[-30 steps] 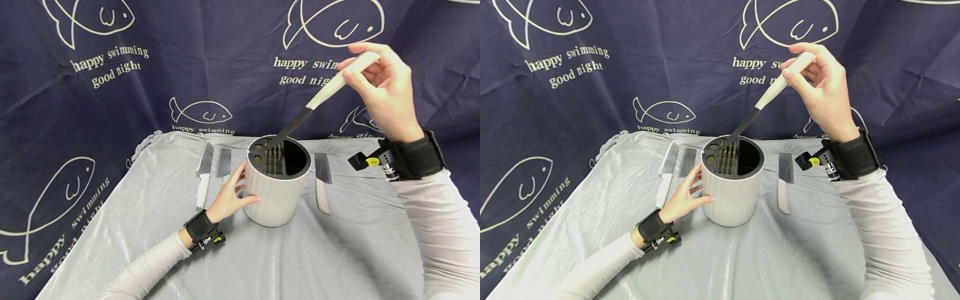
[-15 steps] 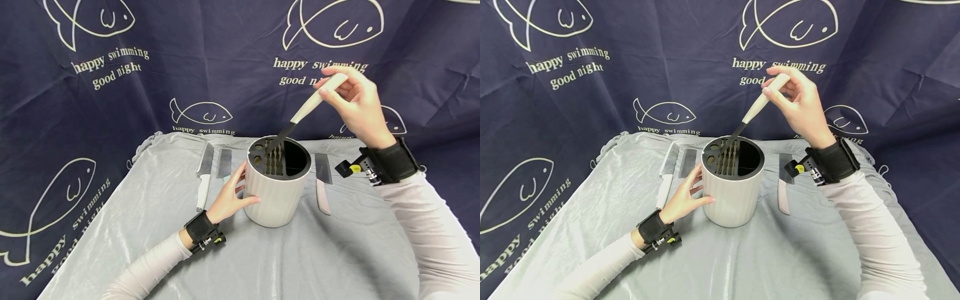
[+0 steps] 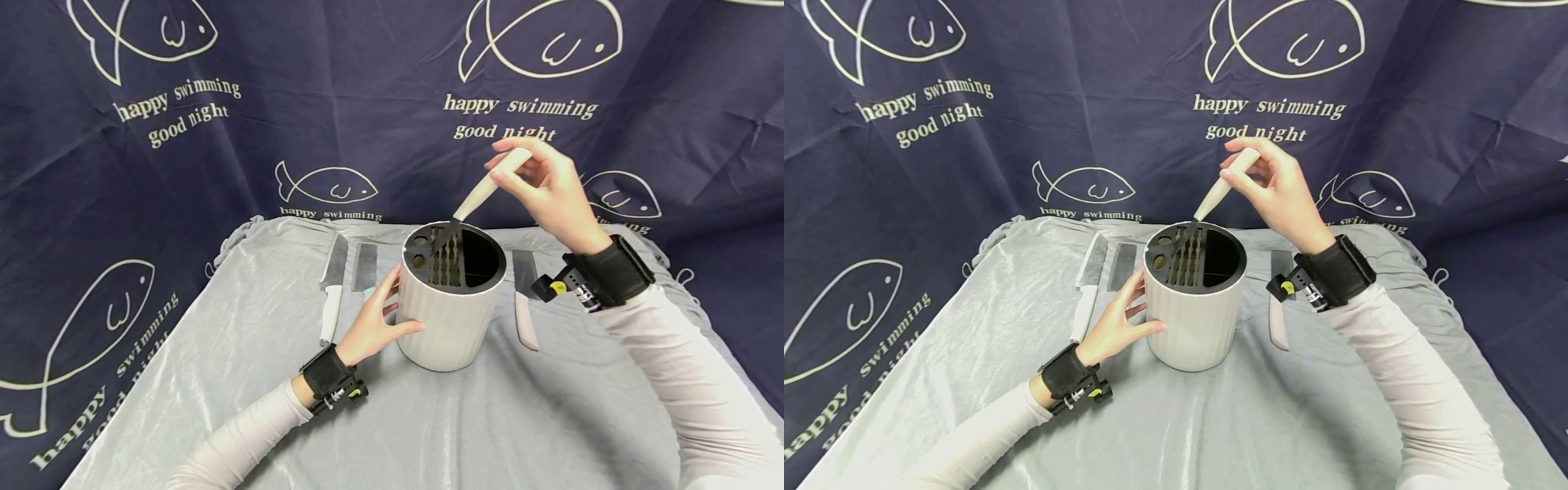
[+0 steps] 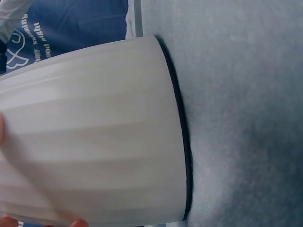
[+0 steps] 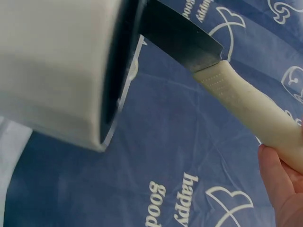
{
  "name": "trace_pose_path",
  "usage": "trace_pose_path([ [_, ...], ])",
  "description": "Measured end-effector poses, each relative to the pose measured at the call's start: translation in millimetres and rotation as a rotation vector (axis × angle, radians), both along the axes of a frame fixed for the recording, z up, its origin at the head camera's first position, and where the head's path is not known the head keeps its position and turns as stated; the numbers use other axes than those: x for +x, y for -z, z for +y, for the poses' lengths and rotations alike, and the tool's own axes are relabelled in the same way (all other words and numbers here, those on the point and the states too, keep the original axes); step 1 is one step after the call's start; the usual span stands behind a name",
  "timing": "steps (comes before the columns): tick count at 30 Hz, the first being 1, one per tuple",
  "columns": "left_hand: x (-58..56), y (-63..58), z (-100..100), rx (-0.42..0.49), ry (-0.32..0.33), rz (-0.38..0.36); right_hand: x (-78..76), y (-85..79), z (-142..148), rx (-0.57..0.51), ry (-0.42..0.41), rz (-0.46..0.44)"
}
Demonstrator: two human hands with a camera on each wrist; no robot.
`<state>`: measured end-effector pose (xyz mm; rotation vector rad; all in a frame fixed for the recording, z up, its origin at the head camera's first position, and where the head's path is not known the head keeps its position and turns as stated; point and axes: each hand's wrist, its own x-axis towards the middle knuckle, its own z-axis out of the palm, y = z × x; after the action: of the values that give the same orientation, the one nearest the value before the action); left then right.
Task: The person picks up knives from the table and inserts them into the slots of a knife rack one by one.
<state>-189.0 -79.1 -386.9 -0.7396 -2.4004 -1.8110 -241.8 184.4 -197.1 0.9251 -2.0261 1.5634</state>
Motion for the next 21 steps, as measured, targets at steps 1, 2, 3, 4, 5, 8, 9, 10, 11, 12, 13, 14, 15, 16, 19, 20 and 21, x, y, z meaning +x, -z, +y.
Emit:
trace_pose_path([
  [1, -0.1, 0.0, 0, 0.0, 0.0, 0.003, 0.1, 1.3, -2, 0.026, 0.011, 0.005],
  [2, -0.1, 0.1, 0, 0.001, 0.001, 0.005, 0.1, 2.6, -4, 0.048, 0.021, 0.011],
  [3, -0.2, 0.3, 0, 0.003, 0.002, 0.008, 0.3, 3.7, -6, 0.067, 0.03, 0.016],
  [4, -0.2, 0.4, 0, 0.004, 0.003, 0.01, 0.5, 4.6, -9, 0.083, 0.036, 0.018],
  [5, 0.0, 0.4, -1, 0.007, 0.003, 0.012, 0.8, 5.4, -11, 0.099, 0.04, 0.02],
  [8, 0.2, 0.6, 0, 0.012, 0.005, 0.014, 1.4, 7.8, -17, 0.149, 0.039, 0.013],
  [9, 0.1, 0.8, 0, 0.013, 0.005, 0.016, 1.4, 8.8, -18, 0.165, 0.038, 0.01],
  [10, 0.0, 0.6, 0, 0.012, 0.004, 0.016, 1.2, 9.8, -20, 0.178, 0.035, 0.007],
  [11, 0.0, 0.4, 0, 0.012, 0.004, 0.017, 0.8, 10.8, -21, 0.191, 0.031, 0.007],
  [12, -0.1, 0.5, 0, 0.011, 0.005, 0.02, 0.4, 11.9, -22, 0.204, 0.03, 0.006],
  [13, -0.2, 0.6, 0, 0.009, 0.005, 0.019, -0.3, 13.0, -24, 0.214, 0.029, 0.005],
  [14, 0.0, 0.4, 0, 0.007, 0.005, 0.018, -1.0, 14.1, -25, 0.223, 0.026, 0.007],
  [15, 0.2, 0.5, 0, 0.007, 0.005, 0.018, -1.5, 15.1, -26, 0.232, 0.023, 0.008],
  [16, 0.4, 0.5, 0, 0.005, 0.005, 0.017, -2.0, 16.0, -26, 0.239, 0.02, 0.007],
  [19, 0.8, 0.6, -1, 0.0, 0.004, 0.016, -3.2, 18.1, -28, 0.253, 0.014, 0.007],
  [20, 1.0, 0.6, -1, 0.0, 0.004, 0.017, -3.4, 18.5, -29, 0.252, 0.011, 0.009],
  [21, 1.0, 0.6, -1, 0.001, 0.004, 0.017, -3.5, 18.8, -29, 0.251, 0.013, 0.01],
])
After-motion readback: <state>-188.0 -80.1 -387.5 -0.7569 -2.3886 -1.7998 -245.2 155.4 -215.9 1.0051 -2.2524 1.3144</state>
